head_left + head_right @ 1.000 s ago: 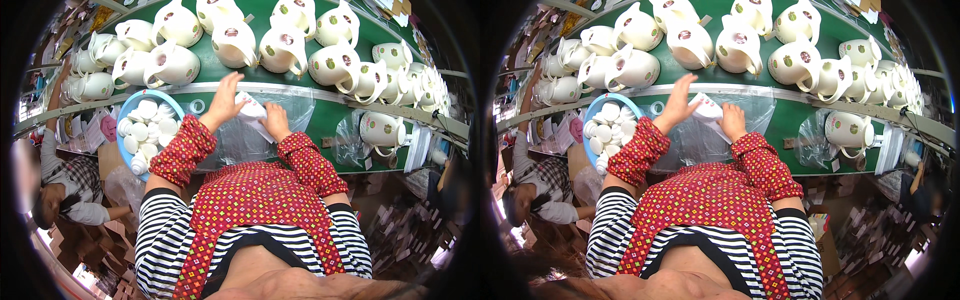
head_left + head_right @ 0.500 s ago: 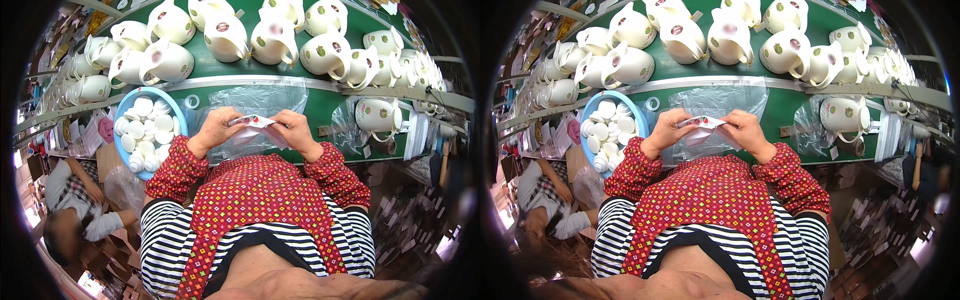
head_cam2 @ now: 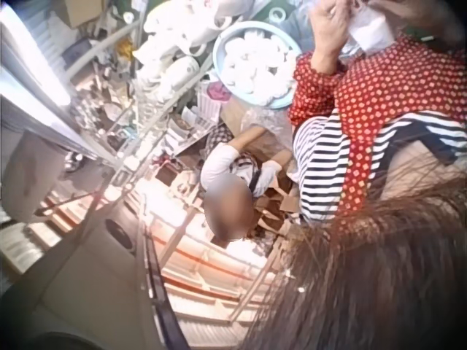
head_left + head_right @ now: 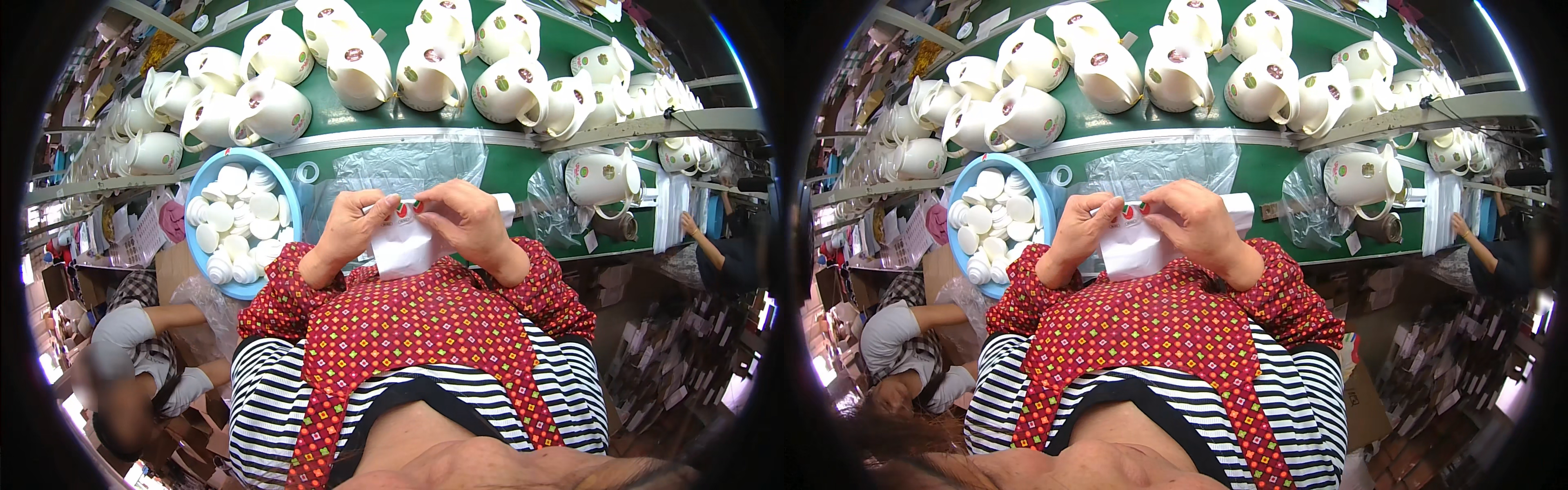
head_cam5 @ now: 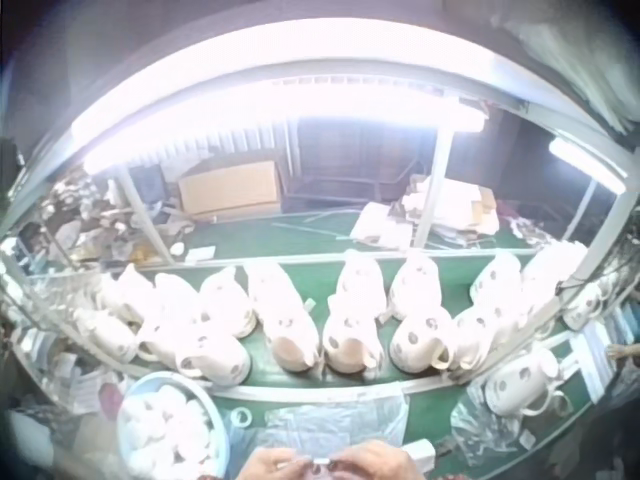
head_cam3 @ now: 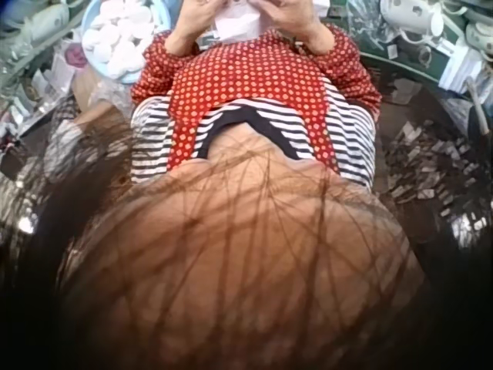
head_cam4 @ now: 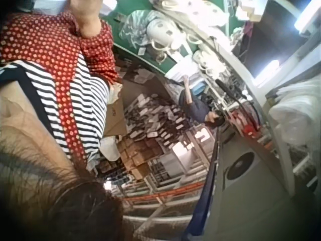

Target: The person repeatedly picks up white ceramic pitchers from a green conveyor belt, places a small round white cap into the spout, and returns the pitcher to the belt. The person also handles a strip of small red stickers, peeling and applying them to the pitchers. The work area includes a blue basin of caps and stacks of finished pitchers.

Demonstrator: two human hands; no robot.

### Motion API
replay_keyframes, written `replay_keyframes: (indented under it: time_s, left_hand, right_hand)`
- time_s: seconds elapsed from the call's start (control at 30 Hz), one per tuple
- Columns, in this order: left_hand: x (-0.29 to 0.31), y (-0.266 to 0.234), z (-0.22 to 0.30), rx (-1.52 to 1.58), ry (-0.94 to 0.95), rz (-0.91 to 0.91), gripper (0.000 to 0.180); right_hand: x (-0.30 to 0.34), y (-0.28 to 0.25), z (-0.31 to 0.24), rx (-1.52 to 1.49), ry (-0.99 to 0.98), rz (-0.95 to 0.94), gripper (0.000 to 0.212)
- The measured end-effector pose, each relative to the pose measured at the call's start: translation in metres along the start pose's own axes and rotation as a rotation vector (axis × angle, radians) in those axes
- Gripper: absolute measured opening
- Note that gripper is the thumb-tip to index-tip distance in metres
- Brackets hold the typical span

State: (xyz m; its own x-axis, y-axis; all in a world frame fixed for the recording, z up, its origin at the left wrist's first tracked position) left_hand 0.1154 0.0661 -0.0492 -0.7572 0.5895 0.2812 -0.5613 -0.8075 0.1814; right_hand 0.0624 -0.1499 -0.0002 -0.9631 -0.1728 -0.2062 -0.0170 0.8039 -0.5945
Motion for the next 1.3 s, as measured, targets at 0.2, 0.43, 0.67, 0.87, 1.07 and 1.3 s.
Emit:
replay_keyframes:
  time_s: [0.2,0.43,0.67,0.87,1.07,1.3]
  left_hand:
    - [0.011,0.018,0.006,0.465,-0.07,-0.004,0.04]
    - [0.009,0.023,0.006,0.429,-0.004,0.11,0.05]
    - [0.003,0.03,0.009,0.416,0.113,0.251,0.05]
    - [0.001,0.031,0.012,0.246,0.238,0.272,0.055]
    - [-0.001,0.037,0.017,0.315,0.247,0.267,0.058]
    - [-0.007,0.032,0.007,0.346,0.221,0.259,0.052]
  right_hand:
    - [0.003,0.002,-0.003,-0.114,0.139,0.079,0.018]
    - [-0.004,0.005,-0.009,0.27,-0.116,0.329,0.022]
    - [0.002,0.007,-0.02,0.316,-0.235,0.42,0.02]
    - [-0.011,0.005,-0.026,0.183,-0.149,0.423,0.043]
    - [-0.016,0.012,-0.017,0.278,-0.253,0.44,0.057]
    - [-0.007,0.018,-0.021,0.142,-0.338,0.452,0.064]
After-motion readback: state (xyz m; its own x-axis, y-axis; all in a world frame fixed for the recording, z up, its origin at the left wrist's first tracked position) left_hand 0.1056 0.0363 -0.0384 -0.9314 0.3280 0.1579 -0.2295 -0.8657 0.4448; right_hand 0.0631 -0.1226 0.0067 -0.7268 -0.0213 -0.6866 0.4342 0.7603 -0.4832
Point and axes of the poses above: each hand's wrist, its own x-axis away from the middle knuckle, its own y-axis out of the palm, z = x × y, the point moved 3 cm from there along -x, towards the middle knuckle, and after that the axes turned 8 degrees about x, right-handed, at the moved point
